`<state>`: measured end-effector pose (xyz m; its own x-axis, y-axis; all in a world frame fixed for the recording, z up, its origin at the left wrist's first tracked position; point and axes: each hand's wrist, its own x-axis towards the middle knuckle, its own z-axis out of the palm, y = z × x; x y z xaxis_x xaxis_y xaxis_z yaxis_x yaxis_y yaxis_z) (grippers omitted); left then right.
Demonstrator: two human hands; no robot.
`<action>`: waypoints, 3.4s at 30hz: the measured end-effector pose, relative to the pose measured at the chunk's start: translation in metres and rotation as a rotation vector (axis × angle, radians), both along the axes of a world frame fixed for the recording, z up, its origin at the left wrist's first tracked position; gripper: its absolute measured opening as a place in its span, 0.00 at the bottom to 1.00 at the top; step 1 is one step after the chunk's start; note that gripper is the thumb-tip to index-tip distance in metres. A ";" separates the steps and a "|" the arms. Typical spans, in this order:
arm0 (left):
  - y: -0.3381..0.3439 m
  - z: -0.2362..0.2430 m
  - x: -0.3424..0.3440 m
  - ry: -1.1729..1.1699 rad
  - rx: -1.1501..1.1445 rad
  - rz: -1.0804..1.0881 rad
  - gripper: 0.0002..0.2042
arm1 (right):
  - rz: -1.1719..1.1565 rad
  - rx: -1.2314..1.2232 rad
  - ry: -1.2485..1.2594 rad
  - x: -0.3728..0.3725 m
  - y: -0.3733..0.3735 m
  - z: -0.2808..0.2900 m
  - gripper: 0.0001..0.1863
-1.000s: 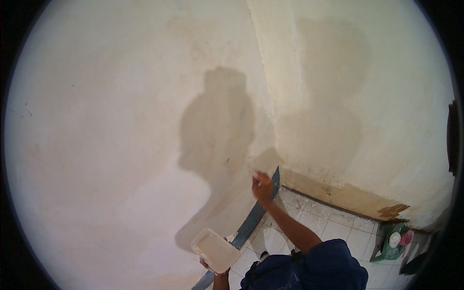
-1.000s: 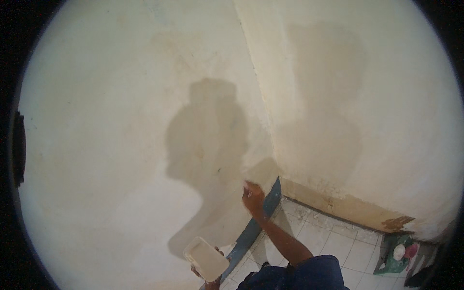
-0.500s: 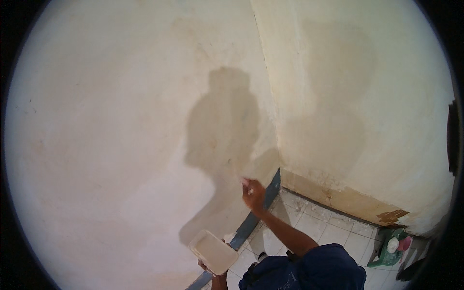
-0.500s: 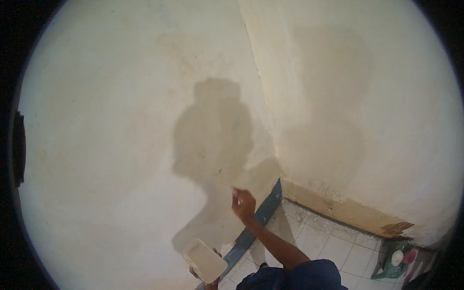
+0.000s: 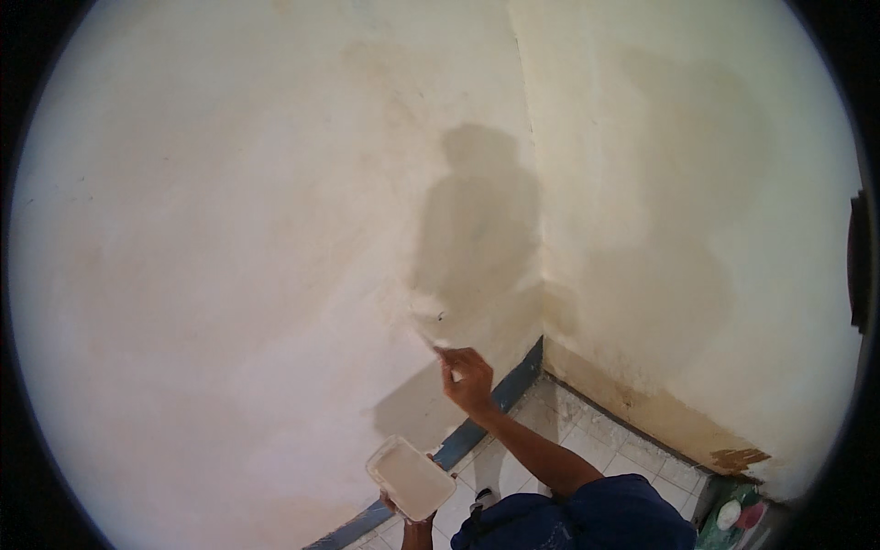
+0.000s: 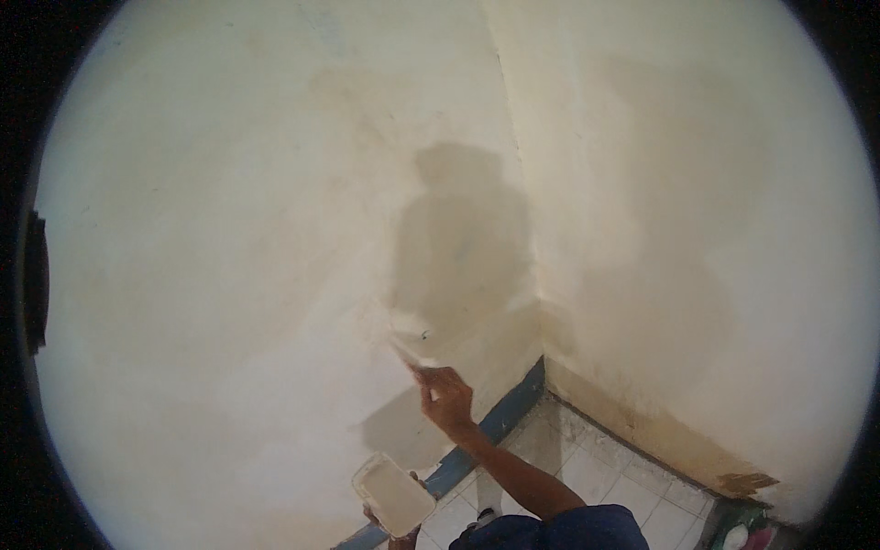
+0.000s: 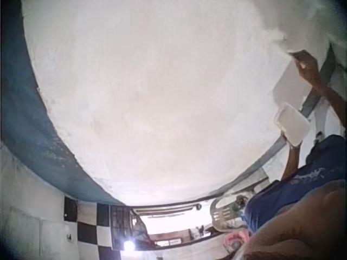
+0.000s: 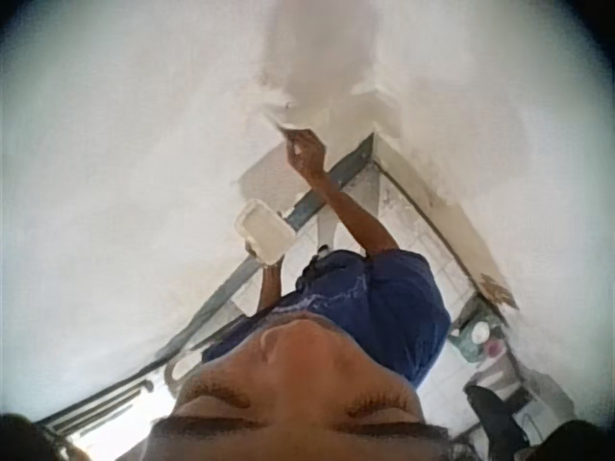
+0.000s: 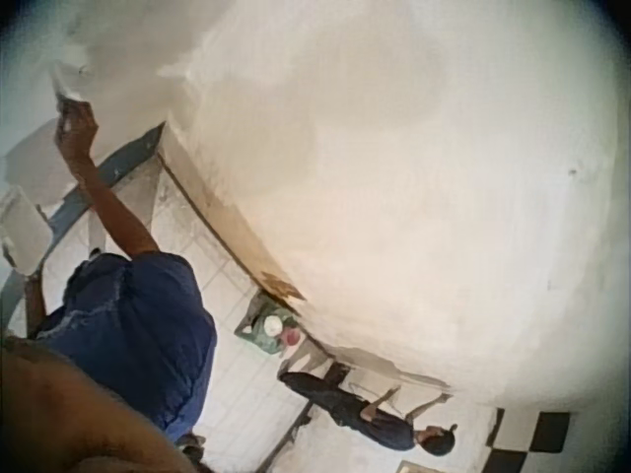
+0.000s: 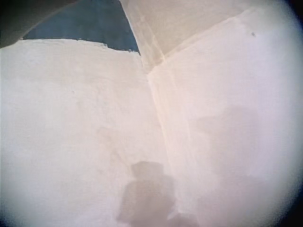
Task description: The person scrapes filler from a tray using a putty knife and applies it to holes and cracks in a wall.
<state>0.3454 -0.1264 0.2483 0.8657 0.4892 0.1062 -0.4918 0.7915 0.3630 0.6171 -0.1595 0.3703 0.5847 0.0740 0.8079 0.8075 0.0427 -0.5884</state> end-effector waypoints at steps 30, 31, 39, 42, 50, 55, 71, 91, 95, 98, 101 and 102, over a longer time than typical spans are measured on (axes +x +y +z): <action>-0.092 0.011 0.023 -0.489 -0.832 0.055 0.45 | -0.156 -0.254 0.112 0.040 0.003 -0.068 0.18; -0.071 0.014 0.004 -0.676 -1.091 -0.076 0.45 | -0.144 -0.253 0.112 0.017 0.017 -0.075 0.18; 0.063 -0.039 -0.070 -0.008 0.053 0.117 0.50 | -0.074 -0.006 0.431 -0.035 0.121 -0.096 0.06; 0.045 -0.030 -0.071 -0.028 0.016 0.085 0.50 | -0.223 -0.338 -0.001 -0.077 0.123 -0.089 0.13; -0.066 -0.006 -0.083 0.034 0.003 0.218 0.47 | -0.037 -0.171 0.051 -0.066 -0.048 -0.043 0.06; -0.110 0.010 -0.035 0.014 -0.010 0.207 0.46 | -0.107 -0.136 0.074 -0.011 -0.052 -0.005 0.08; -0.100 0.040 0.019 -0.054 -0.162 0.252 0.34 | 0.617 -0.438 0.558 -0.062 -0.173 0.116 0.09; -0.012 -0.225 0.071 0.047 -0.130 0.333 0.34 | 0.634 -0.874 0.269 -0.043 -0.057 -0.186 0.08; -0.017 -0.258 0.080 0.085 -0.077 0.298 0.35 | 0.597 -1.000 0.179 -0.038 -0.046 -0.216 0.11; -0.022 -0.245 0.079 0.133 -0.063 0.312 0.35 | 0.606 -1.041 0.170 -0.045 -0.043 -0.233 0.11; -0.018 -0.254 0.069 0.159 -0.067 0.292 0.36 | 0.682 -1.019 0.147 -0.058 -0.035 -0.238 0.12; -0.017 -0.255 0.066 0.164 -0.075 0.250 0.37 | 0.735 -1.013 0.126 -0.062 -0.032 -0.238 0.12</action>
<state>0.4118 -0.1431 -0.0063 0.7198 0.6907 -0.0698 -0.6145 0.6807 0.3987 0.5553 -0.1913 0.1322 0.2106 0.9675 0.1397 0.7207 -0.0571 -0.6909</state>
